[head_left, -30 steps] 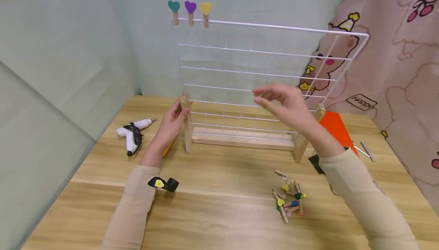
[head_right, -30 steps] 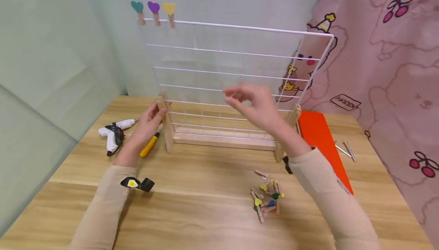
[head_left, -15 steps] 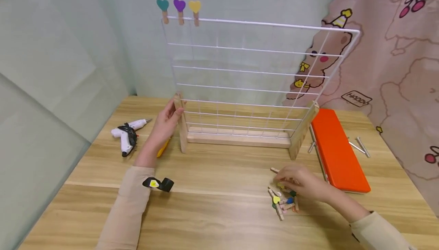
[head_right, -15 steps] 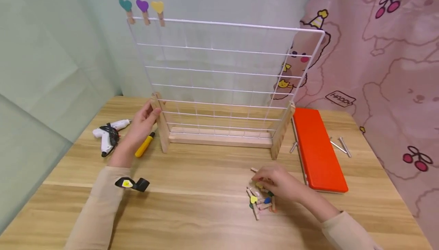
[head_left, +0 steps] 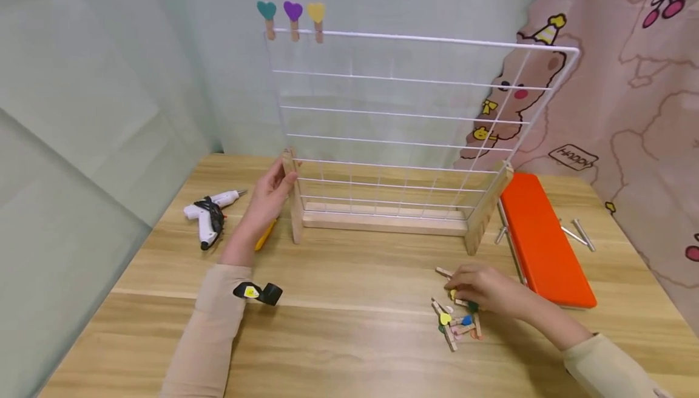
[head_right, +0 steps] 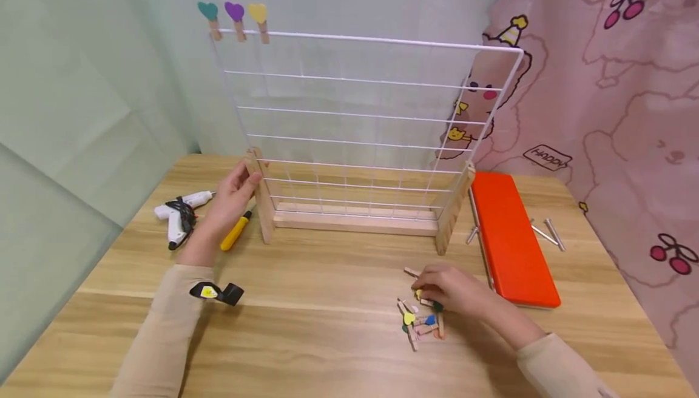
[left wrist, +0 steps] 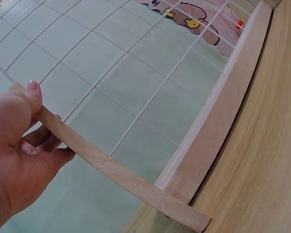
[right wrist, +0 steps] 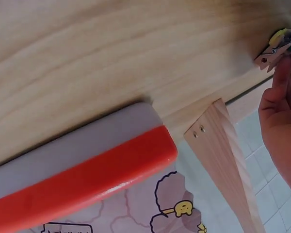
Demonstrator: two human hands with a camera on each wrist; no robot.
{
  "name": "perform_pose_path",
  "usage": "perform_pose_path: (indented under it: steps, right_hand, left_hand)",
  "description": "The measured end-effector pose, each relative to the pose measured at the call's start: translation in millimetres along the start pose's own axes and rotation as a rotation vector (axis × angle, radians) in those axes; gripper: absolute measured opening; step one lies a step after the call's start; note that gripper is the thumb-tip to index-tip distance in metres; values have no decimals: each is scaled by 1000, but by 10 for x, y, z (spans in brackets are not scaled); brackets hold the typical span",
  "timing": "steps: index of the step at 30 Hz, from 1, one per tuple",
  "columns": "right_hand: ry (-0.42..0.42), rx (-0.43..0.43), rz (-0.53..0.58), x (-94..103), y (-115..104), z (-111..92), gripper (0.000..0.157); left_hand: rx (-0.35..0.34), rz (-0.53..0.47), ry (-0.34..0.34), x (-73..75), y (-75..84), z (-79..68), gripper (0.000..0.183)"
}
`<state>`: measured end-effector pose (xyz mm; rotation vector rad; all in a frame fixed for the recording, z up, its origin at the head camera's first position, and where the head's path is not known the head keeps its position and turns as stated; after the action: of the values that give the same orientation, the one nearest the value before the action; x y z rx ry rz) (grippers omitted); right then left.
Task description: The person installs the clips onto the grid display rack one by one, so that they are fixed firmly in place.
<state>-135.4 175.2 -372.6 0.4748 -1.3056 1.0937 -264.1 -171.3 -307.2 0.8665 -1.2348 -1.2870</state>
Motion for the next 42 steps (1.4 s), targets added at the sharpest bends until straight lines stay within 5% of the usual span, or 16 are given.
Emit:
perform_pose_path:
  steps: [6,11,25,29,35,42]
  right_hand:
    - [-78,-86,73,4,47,22,16]
    - [-72,-130,168,138,6,261,13]
    - [-95,42,117,1260,-512,1911,11]
    - [36,4,219,1721,-546,2308,16]
    - [387,-62,526,2348,-631,2629,21]
    - [582,-110,514,2680,-618,2795,22]
  left_hand:
    - [18,4,-2,9,-153,66,55]
    - [17,8,2,40,-225,80,56]
    - [29,-18,4,55,-230,93,57]
    - [27,-8,7,64,-235,100,57]
    - [13,-27,2,45,-261,108,55]
    - [14,-21,-2,-18,-223,120,58]
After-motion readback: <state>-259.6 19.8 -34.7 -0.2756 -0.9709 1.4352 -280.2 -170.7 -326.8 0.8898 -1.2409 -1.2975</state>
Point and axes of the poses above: each hand's wrist, its own z-axis towards the middle knuckle, its own x-axis out of the back of the hand, y = z × x, the point moved 7 cm from there along z, towards the middle knuckle, and after that the axes turned 5 degrees about x, right-handed, at the moved point
